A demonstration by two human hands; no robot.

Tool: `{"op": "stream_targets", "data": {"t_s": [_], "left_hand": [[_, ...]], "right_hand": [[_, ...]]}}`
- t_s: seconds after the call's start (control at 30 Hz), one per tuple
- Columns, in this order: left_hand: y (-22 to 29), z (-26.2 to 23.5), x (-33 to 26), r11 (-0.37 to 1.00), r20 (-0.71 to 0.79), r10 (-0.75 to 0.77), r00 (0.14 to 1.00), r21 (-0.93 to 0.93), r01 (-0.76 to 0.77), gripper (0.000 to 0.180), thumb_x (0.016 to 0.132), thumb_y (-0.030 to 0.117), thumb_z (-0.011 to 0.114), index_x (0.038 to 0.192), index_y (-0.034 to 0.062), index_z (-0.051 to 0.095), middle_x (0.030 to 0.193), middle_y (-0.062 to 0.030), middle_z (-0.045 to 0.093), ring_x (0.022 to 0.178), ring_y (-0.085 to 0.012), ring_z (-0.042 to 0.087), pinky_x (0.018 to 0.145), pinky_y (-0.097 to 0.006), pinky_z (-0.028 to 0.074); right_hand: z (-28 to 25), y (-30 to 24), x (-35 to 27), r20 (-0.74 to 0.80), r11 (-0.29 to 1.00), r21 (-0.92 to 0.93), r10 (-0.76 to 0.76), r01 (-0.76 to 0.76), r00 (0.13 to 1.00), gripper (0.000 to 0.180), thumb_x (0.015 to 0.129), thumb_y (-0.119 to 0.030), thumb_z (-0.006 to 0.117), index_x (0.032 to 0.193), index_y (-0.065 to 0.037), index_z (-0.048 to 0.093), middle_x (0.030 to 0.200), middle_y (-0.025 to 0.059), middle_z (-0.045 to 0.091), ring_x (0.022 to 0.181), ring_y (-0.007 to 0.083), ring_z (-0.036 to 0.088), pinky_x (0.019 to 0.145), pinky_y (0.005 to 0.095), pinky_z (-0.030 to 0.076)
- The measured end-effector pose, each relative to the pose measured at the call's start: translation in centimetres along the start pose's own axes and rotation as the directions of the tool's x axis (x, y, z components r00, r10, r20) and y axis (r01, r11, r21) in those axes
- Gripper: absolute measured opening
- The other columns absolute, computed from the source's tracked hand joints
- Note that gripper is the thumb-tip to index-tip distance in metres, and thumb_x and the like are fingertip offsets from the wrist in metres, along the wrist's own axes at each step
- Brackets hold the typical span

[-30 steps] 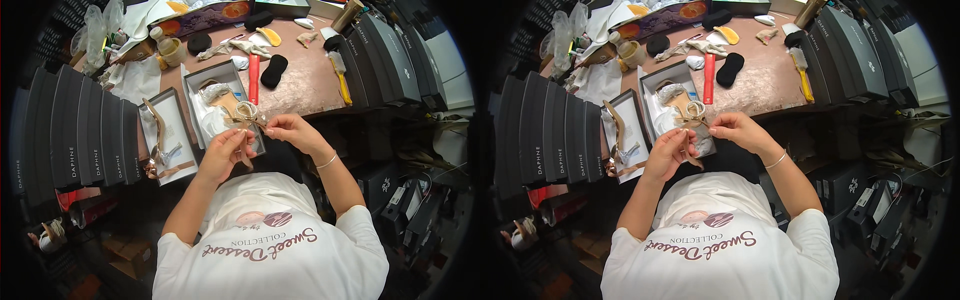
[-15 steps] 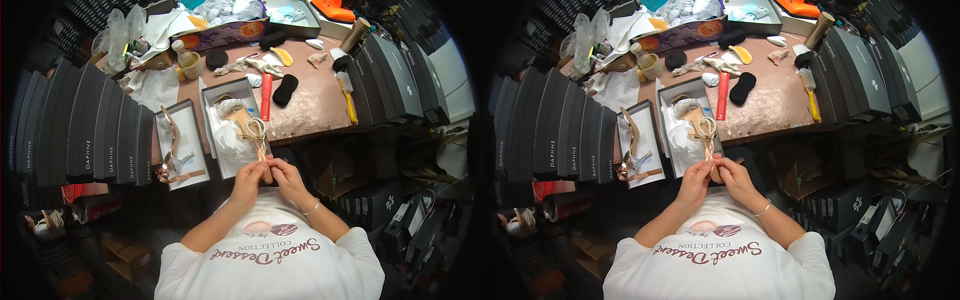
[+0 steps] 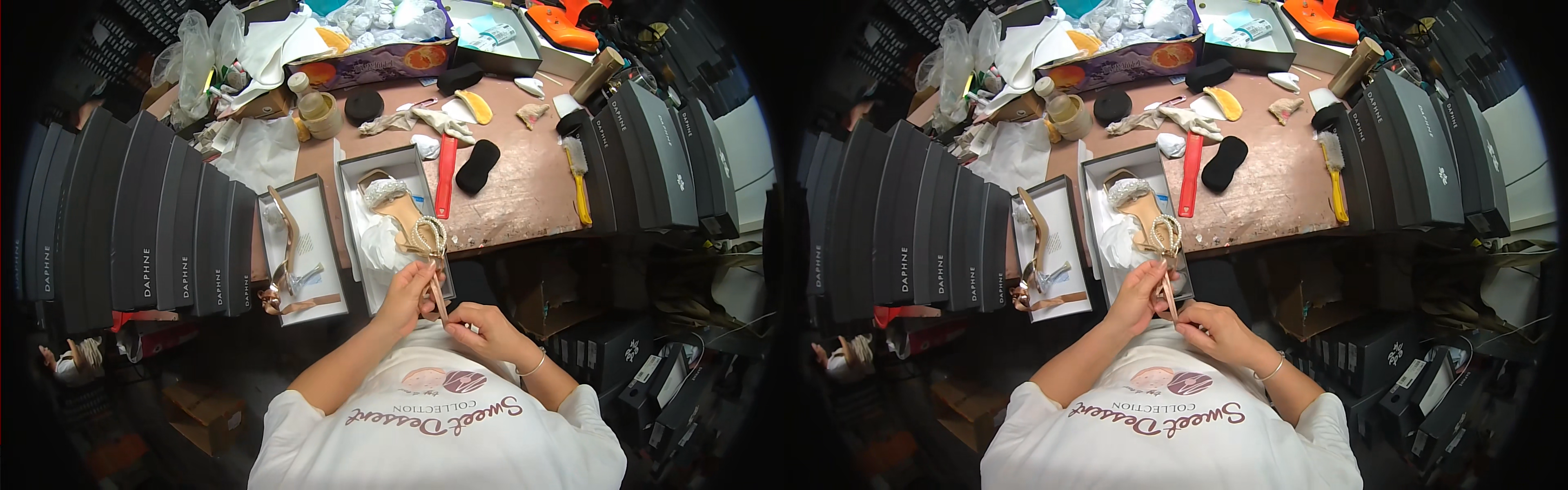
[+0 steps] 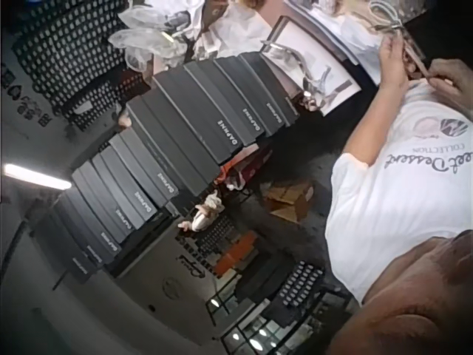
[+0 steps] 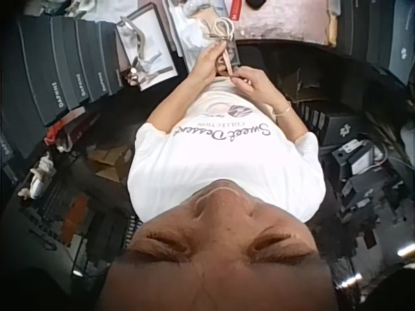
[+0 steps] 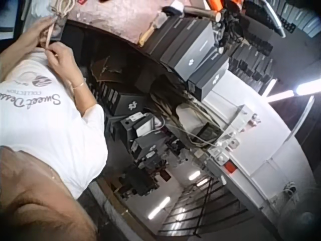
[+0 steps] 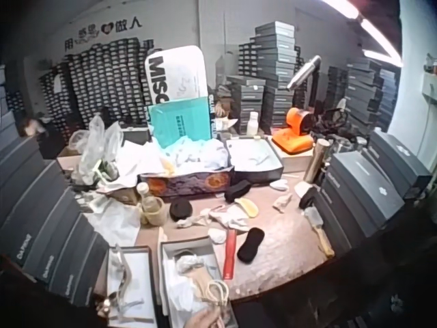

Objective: Inspecting, wiping, and packing a pair of women's dress shoes into a shoebox.

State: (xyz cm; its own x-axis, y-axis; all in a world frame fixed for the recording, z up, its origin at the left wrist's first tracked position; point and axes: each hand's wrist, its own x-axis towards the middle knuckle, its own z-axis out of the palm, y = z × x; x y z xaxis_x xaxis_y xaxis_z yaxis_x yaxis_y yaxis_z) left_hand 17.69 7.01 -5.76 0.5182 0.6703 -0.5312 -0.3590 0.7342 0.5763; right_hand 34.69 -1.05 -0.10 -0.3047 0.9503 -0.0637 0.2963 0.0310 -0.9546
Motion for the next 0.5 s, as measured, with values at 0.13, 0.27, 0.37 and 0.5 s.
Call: {"op": "stream_targets", "data": {"t_s": [0.13, 0.27, 0.37, 0.5], "left_hand": [[0.9, -0.2, 0.0, 0.995, -0.012, -0.040, 0.999, 0.088, 0.041, 0.017, 0.100, 0.025, 0.051, 0.097, 0.0079, 0.053, 0.080, -0.0060, 0.065, 0.048, -0.0056, 0.050, 0.039, -0.019, 0.035], [0.7, -0.5, 0.3, 0.974, -0.022, -0.059, 0.998, 0.218, 0.063, 0.017, 0.099, 0.023, 0.051, 0.094, 0.0067, 0.054, 0.078, -0.0064, 0.064, 0.043, -0.0043, 0.043, 0.036, -0.019, 0.028], [0.9, -1.1, 0.8, 0.943, 0.015, -0.142, 0.990, 0.305, 0.131, 0.019, 0.099, 0.022, 0.051, 0.091, 0.0059, 0.056, 0.077, -0.0048, 0.062, 0.042, -0.0033, 0.038, 0.036, -0.019, 0.023], [1.7, -1.7, 0.6, 0.926, 0.016, -0.235, 0.972, 0.309, 0.219, 0.018, 0.097, 0.021, 0.054, 0.090, 0.0057, 0.059, 0.077, -0.0030, 0.060, 0.042, -0.0022, 0.034, 0.037, -0.019, 0.020]], "right_hand": [[-1.4, 0.8, 0.6, 0.012, 0.988, -0.094, 0.125, -0.124, 0.992, 0.013, 0.084, -0.011, 0.063, 0.088, 0.001, 0.065, 0.077, 0.0149, 0.062, 0.067, 0.0287, 0.061, 0.062, 0.0343, 0.048], [-1.6, 2.4, 2.4, -0.164, 0.918, -0.370, 0.083, -0.139, 0.983, 0.009, 0.079, -0.010, 0.063, 0.078, -0.001, 0.063, 0.073, 0.0148, 0.060, 0.069, 0.0337, 0.061, 0.062, 0.0416, 0.048], [-1.3, 3.6, 4.5, -0.240, 0.843, -0.530, -0.051, -0.087, 0.969, 0.009, 0.079, -0.010, 0.063, 0.076, -0.002, 0.061, 0.072, 0.0153, 0.060, 0.070, 0.0339, 0.061, 0.063, 0.0429, 0.048], [-0.9, 3.8, 6.5, -0.221, 0.801, -0.593, -0.066, -0.080, 0.973, 0.009, 0.079, -0.011, 0.064, 0.076, -0.003, 0.061, 0.071, 0.0156, 0.060, 0.069, 0.0343, 0.062, 0.062, 0.0437, 0.049]]}}
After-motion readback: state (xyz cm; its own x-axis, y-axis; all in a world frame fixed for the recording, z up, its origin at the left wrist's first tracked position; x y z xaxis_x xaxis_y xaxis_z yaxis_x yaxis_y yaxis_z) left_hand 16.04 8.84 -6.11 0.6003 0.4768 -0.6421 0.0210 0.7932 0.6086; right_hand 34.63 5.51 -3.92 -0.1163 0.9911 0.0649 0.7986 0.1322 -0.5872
